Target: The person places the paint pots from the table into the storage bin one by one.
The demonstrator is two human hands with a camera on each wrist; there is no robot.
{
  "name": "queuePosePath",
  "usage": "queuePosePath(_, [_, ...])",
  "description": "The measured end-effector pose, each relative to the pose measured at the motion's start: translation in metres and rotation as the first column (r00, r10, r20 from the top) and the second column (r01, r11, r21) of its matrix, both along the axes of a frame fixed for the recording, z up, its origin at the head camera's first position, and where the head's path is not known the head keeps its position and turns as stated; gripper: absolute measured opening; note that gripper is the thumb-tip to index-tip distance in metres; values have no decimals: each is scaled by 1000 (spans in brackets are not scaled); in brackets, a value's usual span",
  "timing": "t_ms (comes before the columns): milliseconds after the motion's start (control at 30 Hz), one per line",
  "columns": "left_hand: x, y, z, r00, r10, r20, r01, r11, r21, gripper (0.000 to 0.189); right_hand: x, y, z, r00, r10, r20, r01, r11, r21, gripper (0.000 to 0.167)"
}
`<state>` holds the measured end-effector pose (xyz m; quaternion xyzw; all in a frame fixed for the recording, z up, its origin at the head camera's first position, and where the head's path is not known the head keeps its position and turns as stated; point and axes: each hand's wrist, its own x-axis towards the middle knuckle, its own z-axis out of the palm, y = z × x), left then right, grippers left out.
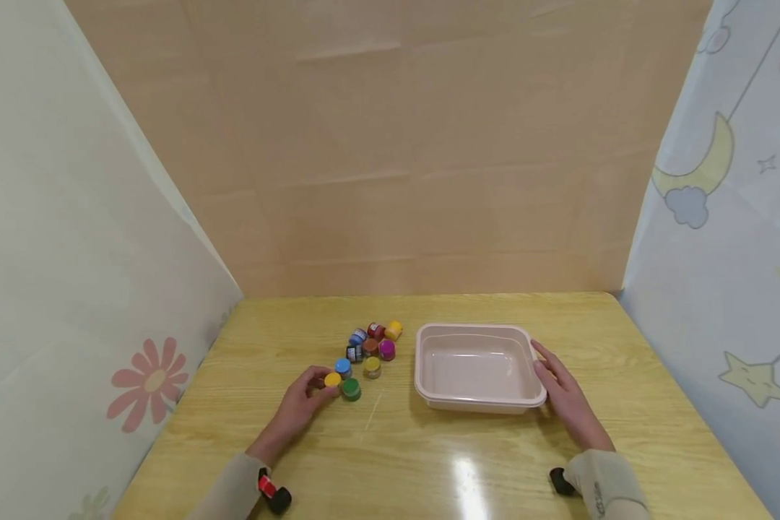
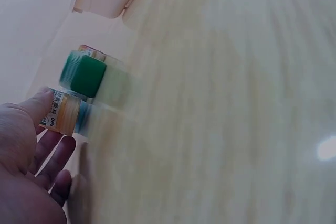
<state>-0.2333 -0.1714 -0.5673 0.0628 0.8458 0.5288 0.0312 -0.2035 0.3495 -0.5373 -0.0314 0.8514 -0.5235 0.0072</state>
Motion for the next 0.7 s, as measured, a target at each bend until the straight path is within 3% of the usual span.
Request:
queuePosePath(200, [1, 1, 12, 1000, -26, 14, 25, 996, 91, 31, 0, -1, 1, 1000, 4, 0, -4, 1000, -12, 59])
queuePosePath(500, [-2, 13, 32, 993, -33, -110, 44, 994, 99, 27, -1, 0, 2, 1000, 10, 11, -10, 1000, -22, 59])
queuePosePath(700, [-1, 21, 44, 994, -54, -91, 70, 979, 190, 32, 0, 1, 1, 1000, 3, 25, -3, 1000, -19, 60])
